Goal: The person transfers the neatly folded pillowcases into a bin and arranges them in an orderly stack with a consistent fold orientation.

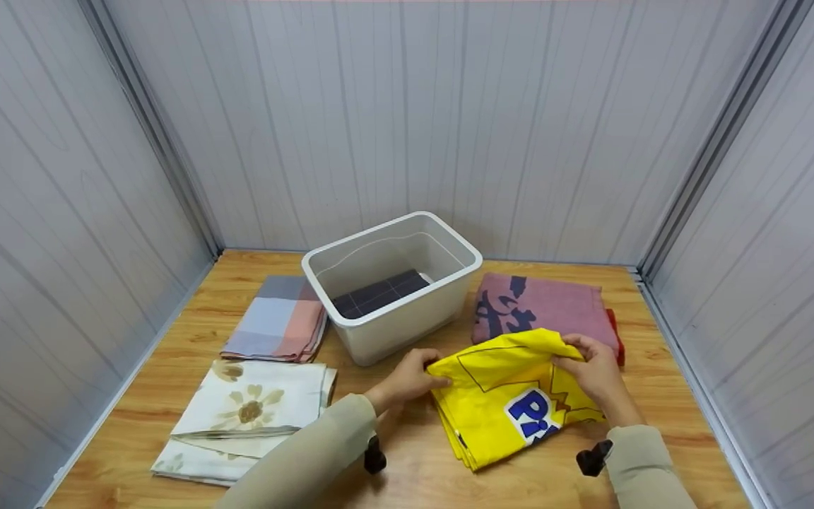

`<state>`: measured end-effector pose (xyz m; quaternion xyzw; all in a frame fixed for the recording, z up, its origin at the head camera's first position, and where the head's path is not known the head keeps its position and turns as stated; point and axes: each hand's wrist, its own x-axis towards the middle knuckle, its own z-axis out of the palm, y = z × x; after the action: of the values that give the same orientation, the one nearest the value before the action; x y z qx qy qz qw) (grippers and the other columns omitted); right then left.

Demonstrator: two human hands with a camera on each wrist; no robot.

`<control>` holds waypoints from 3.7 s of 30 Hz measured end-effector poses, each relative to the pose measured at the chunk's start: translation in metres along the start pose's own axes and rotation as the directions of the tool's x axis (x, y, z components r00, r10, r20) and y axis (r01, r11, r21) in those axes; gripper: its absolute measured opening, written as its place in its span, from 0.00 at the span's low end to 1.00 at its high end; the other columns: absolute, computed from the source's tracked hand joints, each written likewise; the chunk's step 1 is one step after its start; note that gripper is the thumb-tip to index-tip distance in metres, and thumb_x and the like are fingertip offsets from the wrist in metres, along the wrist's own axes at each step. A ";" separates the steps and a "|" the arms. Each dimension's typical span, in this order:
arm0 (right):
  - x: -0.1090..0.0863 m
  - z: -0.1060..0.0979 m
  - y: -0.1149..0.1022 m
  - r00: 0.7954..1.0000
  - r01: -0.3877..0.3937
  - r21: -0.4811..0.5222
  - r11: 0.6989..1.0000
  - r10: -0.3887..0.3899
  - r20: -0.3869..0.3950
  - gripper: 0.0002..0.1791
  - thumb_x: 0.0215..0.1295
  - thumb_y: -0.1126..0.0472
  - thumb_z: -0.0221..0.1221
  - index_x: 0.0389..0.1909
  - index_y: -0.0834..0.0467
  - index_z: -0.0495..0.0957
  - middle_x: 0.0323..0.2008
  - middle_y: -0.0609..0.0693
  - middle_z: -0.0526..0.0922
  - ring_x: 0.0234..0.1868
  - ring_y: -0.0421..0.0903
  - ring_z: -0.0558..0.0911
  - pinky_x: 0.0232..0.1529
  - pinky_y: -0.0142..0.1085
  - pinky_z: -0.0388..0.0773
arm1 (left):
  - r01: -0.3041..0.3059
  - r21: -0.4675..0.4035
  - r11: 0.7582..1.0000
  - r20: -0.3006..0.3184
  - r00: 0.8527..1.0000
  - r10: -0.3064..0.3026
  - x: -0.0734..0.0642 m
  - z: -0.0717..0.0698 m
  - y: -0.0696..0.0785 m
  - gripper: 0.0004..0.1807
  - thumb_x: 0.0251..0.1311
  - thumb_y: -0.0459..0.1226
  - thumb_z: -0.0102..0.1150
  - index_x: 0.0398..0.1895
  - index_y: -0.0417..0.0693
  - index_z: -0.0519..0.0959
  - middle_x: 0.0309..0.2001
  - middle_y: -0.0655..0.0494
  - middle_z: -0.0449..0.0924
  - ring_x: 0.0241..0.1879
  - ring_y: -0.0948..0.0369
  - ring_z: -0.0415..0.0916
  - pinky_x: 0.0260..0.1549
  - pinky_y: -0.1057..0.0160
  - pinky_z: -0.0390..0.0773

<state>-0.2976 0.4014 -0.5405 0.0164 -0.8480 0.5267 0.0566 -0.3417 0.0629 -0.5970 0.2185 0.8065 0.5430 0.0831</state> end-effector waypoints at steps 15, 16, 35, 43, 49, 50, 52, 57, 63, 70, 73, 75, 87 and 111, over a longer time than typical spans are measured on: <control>0.000 0.006 -0.001 0.996 -0.087 0.013 0.996 0.087 -0.036 0.30 0.52 0.50 0.65 0.54 0.56 0.67 0.42 0.46 0.80 0.37 0.43 0.81 0.36 0.34 0.78 | -0.097 -0.225 0.970 -0.084 0.993 0.080 -0.006 -0.011 0.022 0.05 0.52 0.33 0.63 0.32 0.50 0.77 0.29 0.59 0.74 0.28 0.64 0.72 0.26 0.67 0.75; 0.000 0.006 -0.002 0.995 -0.091 0.012 0.996 0.092 -0.039 0.31 0.52 0.49 0.65 0.54 0.56 0.67 0.42 0.47 0.79 0.37 0.42 0.81 0.36 0.34 0.78 | -0.112 -0.228 0.967 -0.095 0.991 0.093 -0.007 -0.012 0.024 0.05 0.53 0.34 0.62 0.32 0.51 0.77 0.30 0.59 0.74 0.29 0.64 0.72 0.27 0.67 0.76; 0.001 0.012 -0.006 0.992 -0.123 0.165 0.978 0.121 0.026 0.34 0.50 0.54 0.67 0.54 0.56 0.59 0.44 0.49 0.79 0.41 0.42 0.80 0.40 0.33 0.77 | -0.321 -0.200 0.926 -0.337 0.910 0.242 -0.024 -0.033 0.089 0.05 0.57 0.31 0.58 0.36 0.40 0.77 0.33 0.49 0.77 0.32 0.62 0.74 0.31 0.68 0.76; 0.001 0.017 -0.004 0.993 -0.114 0.207 0.972 0.109 0.036 0.43 0.51 0.56 0.66 0.62 0.64 0.52 0.44 0.49 0.78 0.41 0.40 0.80 0.39 0.35 0.78 | -0.350 -0.251 0.902 -0.340 0.905 0.257 -0.023 -0.040 0.105 0.05 0.58 0.33 0.58 0.37 0.41 0.77 0.33 0.52 0.77 0.30 0.61 0.75 0.30 0.66 0.77; 0.000 0.024 -0.003 0.988 -0.146 0.219 0.965 0.133 0.074 0.42 0.51 0.54 0.66 0.63 0.65 0.56 0.47 0.48 0.78 0.43 0.42 0.80 0.41 0.37 0.77 | -0.359 -0.240 0.902 -0.399 0.884 0.245 -0.022 -0.046 0.113 0.07 0.56 0.34 0.60 0.37 0.42 0.78 0.31 0.51 0.77 0.28 0.63 0.75 0.27 0.66 0.76; 0.000 0.024 -0.003 0.989 -0.144 0.232 0.962 0.129 0.078 0.41 0.52 0.55 0.66 0.62 0.65 0.58 0.46 0.48 0.78 0.43 0.42 0.80 0.41 0.37 0.77 | -0.361 -0.241 0.901 -0.407 0.880 0.244 -0.022 -0.047 0.114 0.06 0.56 0.34 0.60 0.36 0.42 0.79 0.31 0.51 0.77 0.27 0.62 0.75 0.26 0.65 0.76; -0.001 0.026 -0.004 0.989 -0.140 0.275 0.951 0.121 0.085 0.37 0.52 0.56 0.65 0.60 0.64 0.60 0.46 0.49 0.79 0.43 0.44 0.79 0.41 0.38 0.77 | -0.366 -0.240 0.899 -0.416 0.876 0.246 -0.022 -0.049 0.116 0.06 0.56 0.33 0.60 0.36 0.41 0.79 0.30 0.51 0.77 0.26 0.62 0.75 0.25 0.65 0.76; -0.001 0.031 -0.006 0.989 -0.132 0.369 0.920 0.099 0.106 0.32 0.54 0.60 0.64 0.58 0.62 0.62 0.46 0.50 0.79 0.43 0.47 0.80 0.41 0.40 0.77 | -0.369 -0.272 0.889 -0.401 0.883 0.244 -0.020 -0.055 0.122 0.06 0.56 0.33 0.60 0.34 0.39 0.78 0.28 0.52 0.76 0.25 0.62 0.75 0.24 0.65 0.77; -0.001 0.038 -0.006 0.992 -0.102 0.429 0.897 0.060 0.110 0.30 0.55 0.64 0.63 0.58 0.63 0.63 0.45 0.51 0.80 0.43 0.47 0.80 0.41 0.41 0.77 | -0.398 -0.310 0.864 -0.387 0.882 0.267 -0.019 -0.059 0.133 0.05 0.56 0.33 0.59 0.32 0.38 0.78 0.27 0.49 0.76 0.24 0.60 0.75 0.23 0.65 0.76; -0.001 0.048 -0.006 0.989 -0.066 0.480 0.875 -0.006 0.147 0.29 0.56 0.67 0.61 0.60 0.61 0.65 0.48 0.54 0.78 0.44 0.52 0.80 0.43 0.45 0.75 | -0.445 -0.297 0.845 -0.412 0.858 0.307 -0.017 -0.068 0.151 0.06 0.57 0.31 0.58 0.35 0.36 0.77 0.30 0.48 0.77 0.26 0.61 0.74 0.27 0.65 0.77; 0.000 0.053 -0.006 0.983 -0.057 0.467 0.882 -0.032 0.180 0.29 0.58 0.67 0.60 0.61 0.60 0.64 0.50 0.56 0.77 0.46 0.53 0.79 0.45 0.46 0.75 | -0.454 -0.297 0.840 -0.414 0.854 0.315 -0.017 -0.073 0.156 0.06 0.57 0.31 0.58 0.35 0.36 0.77 0.31 0.48 0.76 0.27 0.61 0.74 0.27 0.64 0.77; 0.000 0.057 -0.006 0.981 -0.059 0.446 0.893 -0.031 0.191 0.29 0.58 0.66 0.60 0.61 0.59 0.64 0.51 0.57 0.76 0.48 0.53 0.78 0.46 0.45 0.75 | -0.463 -0.294 0.836 -0.414 0.850 0.325 -0.017 -0.075 0.159 0.06 0.57 0.31 0.59 0.35 0.37 0.77 0.31 0.48 0.76 0.27 0.61 0.74 0.28 0.64 0.77; 0.004 0.096 -0.013 0.966 0.021 0.439 0.898 -0.131 0.223 0.25 0.55 0.68 0.62 0.55 0.64 0.69 0.50 0.59 0.76 0.48 0.54 0.77 0.45 0.45 0.76 | -0.504 -0.322 0.802 -0.434 0.831 0.348 -0.014 -0.087 0.181 0.07 0.58 0.32 0.57 0.37 0.36 0.76 0.30 0.48 0.76 0.26 0.60 0.74 0.26 0.64 0.77; 0.009 0.091 -0.025 0.996 -0.059 0.503 0.862 0.015 0.092 0.20 0.56 0.63 0.62 0.49 0.66 0.74 0.41 0.56 0.81 0.40 0.50 0.81 0.36 0.40 0.78 | -0.452 -0.336 0.826 -0.498 0.830 0.251 -0.015 -0.117 0.163 0.07 0.57 0.33 0.59 0.36 0.37 0.77 0.30 0.46 0.77 0.26 0.57 0.75 0.26 0.61 0.78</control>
<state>-0.3118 0.3088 -0.5568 0.0369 -0.6825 0.7300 0.0041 -0.3294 0.0097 -0.4032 0.2164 0.6040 0.7512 -0.1551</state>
